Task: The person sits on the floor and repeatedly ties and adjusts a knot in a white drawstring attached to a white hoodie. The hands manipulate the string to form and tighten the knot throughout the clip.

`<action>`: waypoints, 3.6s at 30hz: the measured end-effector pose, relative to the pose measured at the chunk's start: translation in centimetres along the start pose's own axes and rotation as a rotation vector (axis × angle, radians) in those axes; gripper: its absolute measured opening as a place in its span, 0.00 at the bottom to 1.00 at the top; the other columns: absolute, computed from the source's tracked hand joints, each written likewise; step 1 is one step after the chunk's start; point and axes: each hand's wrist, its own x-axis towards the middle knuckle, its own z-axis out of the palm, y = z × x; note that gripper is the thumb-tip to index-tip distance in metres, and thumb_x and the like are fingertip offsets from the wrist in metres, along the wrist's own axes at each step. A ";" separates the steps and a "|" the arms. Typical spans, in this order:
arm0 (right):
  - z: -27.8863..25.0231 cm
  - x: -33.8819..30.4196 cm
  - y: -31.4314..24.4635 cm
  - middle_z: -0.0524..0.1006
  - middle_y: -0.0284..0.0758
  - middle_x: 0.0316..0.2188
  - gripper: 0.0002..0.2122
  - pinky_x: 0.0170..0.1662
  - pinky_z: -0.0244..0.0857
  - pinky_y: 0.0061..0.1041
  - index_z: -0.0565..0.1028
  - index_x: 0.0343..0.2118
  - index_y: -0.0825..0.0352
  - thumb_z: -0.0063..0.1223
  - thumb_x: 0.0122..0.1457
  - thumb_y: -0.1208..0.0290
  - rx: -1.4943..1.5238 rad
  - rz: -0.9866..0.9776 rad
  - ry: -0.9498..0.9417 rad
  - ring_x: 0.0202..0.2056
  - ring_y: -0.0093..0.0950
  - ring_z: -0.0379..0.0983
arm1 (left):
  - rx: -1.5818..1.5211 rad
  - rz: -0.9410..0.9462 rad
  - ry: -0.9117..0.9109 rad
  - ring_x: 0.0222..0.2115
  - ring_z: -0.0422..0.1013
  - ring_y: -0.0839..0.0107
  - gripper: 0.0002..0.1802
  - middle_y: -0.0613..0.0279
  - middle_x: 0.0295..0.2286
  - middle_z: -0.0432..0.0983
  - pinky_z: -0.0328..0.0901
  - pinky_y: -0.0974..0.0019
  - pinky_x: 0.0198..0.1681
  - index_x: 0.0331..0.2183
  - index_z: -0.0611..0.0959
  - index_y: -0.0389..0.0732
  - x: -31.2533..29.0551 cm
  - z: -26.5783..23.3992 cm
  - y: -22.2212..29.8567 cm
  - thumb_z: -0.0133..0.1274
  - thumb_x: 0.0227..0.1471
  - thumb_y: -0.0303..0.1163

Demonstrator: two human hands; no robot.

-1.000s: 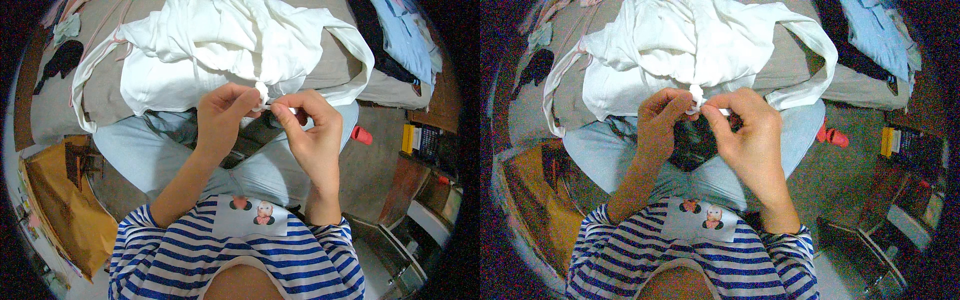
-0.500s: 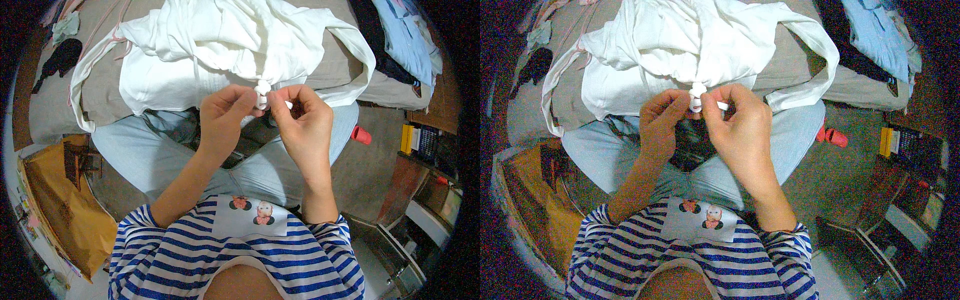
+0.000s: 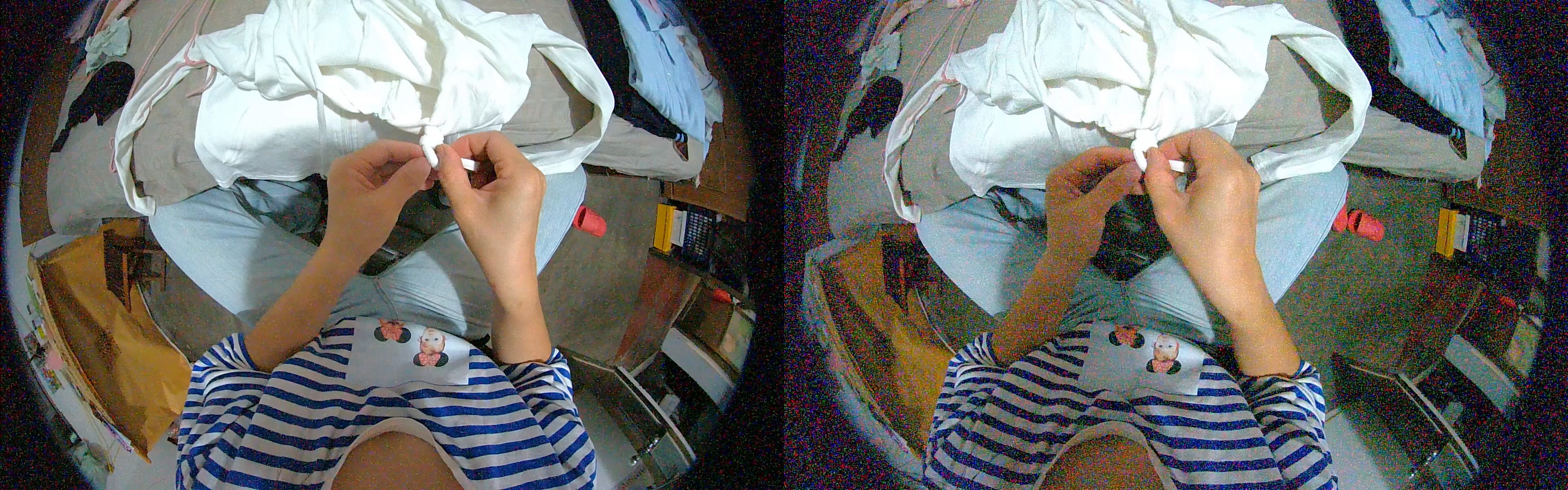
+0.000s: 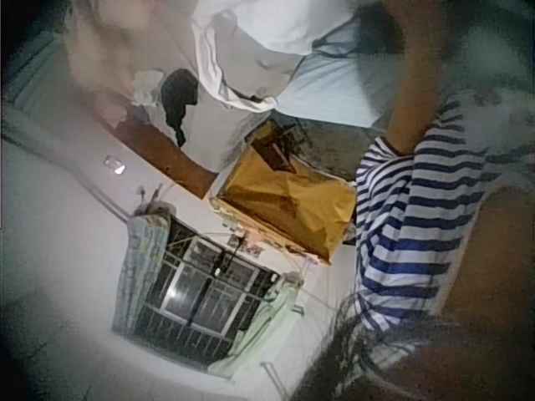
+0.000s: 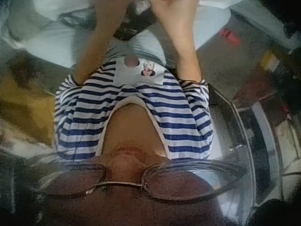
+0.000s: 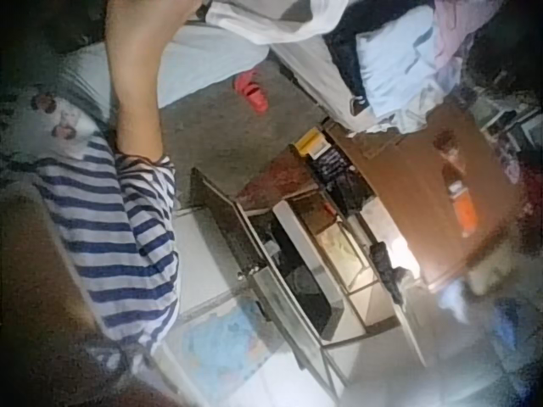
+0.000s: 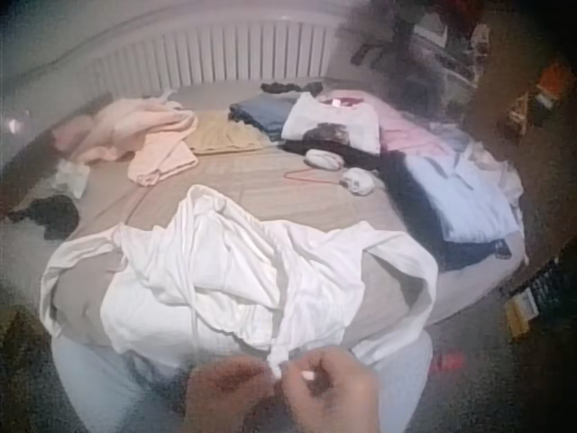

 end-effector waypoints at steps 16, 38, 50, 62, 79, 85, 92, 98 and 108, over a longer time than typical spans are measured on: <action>0.4 -2.3 2.9 0.71 0.31 0.22 0.06 0.22 0.57 0.15 0.71 0.27 0.68 0.49 0.53 0.71 0.558 0.219 0.076 0.20 0.18 0.64 | -0.009 -0.037 0.052 0.23 0.71 0.75 0.07 0.58 0.22 0.73 0.66 0.77 0.26 0.28 0.74 0.29 0.7 0.1 0.1 0.47 0.48 0.24; 2.4 -2.8 2.7 0.72 0.38 0.36 0.02 0.42 0.66 0.29 0.68 0.26 0.68 0.47 0.53 0.76 1.245 0.341 0.012 0.38 0.31 0.70 | 0.583 0.198 0.411 0.17 0.55 0.87 0.04 0.77 0.18 0.65 0.52 0.82 0.20 0.25 0.79 0.36 0.5 -7.4 2.0 0.51 0.44 0.25; 3.1 -3.5 2.5 0.72 0.38 0.35 0.02 0.42 0.67 0.30 0.67 0.26 0.68 0.47 0.53 0.77 1.196 0.309 0.027 0.40 0.35 0.70 | 1.383 0.532 0.520 0.18 0.66 0.73 0.04 0.62 0.22 0.72 0.60 0.73 0.22 0.24 0.78 0.37 -0.2 -10.1 3.7 0.51 0.40 0.25; 3.3 -4.0 2.6 0.71 0.37 0.37 0.03 0.39 0.62 0.21 0.68 0.26 0.68 0.49 0.51 0.78 1.194 0.289 0.047 0.34 0.22 0.68 | 0.402 0.097 -0.007 0.15 0.69 0.76 0.08 0.60 0.18 0.72 0.62 0.75 0.18 0.32 0.75 0.36 -1.3 0.5 1.8 0.48 0.48 0.28; 3.4 -4.1 2.4 0.70 0.36 0.37 0.03 0.40 0.61 0.17 0.68 0.24 0.67 0.51 0.50 0.79 1.091 0.278 0.100 0.35 0.19 0.67 | 0.815 0.619 0.014 0.15 0.67 0.70 0.04 0.59 0.17 0.70 0.59 0.71 0.18 0.27 0.78 0.37 0.4 -0.6 1.4 0.52 0.42 0.24; 3.5 -4.3 2.9 0.70 0.35 0.36 0.03 0.38 0.60 0.17 0.68 0.25 0.67 0.51 0.50 0.79 1.079 0.279 0.122 0.33 0.20 0.66 | 0.808 0.548 -0.045 0.13 0.65 0.72 0.06 0.61 0.16 0.67 0.58 0.73 0.16 0.27 0.78 0.38 0.1 -0.9 2.5 0.53 0.40 0.23; 3.4 -4.3 2.2 0.72 0.35 0.29 0.03 0.32 0.61 0.19 0.68 0.26 0.67 0.49 0.52 0.76 1.141 0.358 0.067 0.26 0.21 0.66 | 0.831 0.656 -0.036 0.12 0.65 0.73 0.06 0.63 0.16 0.68 0.58 0.74 0.15 0.26 0.79 0.38 0.3 -0.8 1.7 0.53 0.38 0.22; 2.7 -3.8 2.1 0.73 0.34 0.24 0.04 0.24 0.58 0.15 0.70 0.29 0.69 0.50 0.52 0.75 1.231 0.525 -0.014 0.22 0.19 0.65 | 0.816 0.653 -0.018 0.12 0.65 0.73 0.06 0.63 0.15 0.67 0.58 0.73 0.14 0.25 0.78 0.37 0.2 -0.6 1.6 0.53 0.37 0.22; 2.7 -3.8 2.1 0.73 0.34 0.20 0.04 0.18 0.54 0.12 0.72 0.28 0.69 0.51 0.51 0.75 1.163 0.535 0.003 0.17 0.15 0.63 | 0.767 0.503 0.027 0.13 0.66 0.74 0.04 0.62 0.15 0.69 0.58 0.74 0.16 0.24 0.78 0.38 0.0 -0.6 0.8 0.54 0.39 0.24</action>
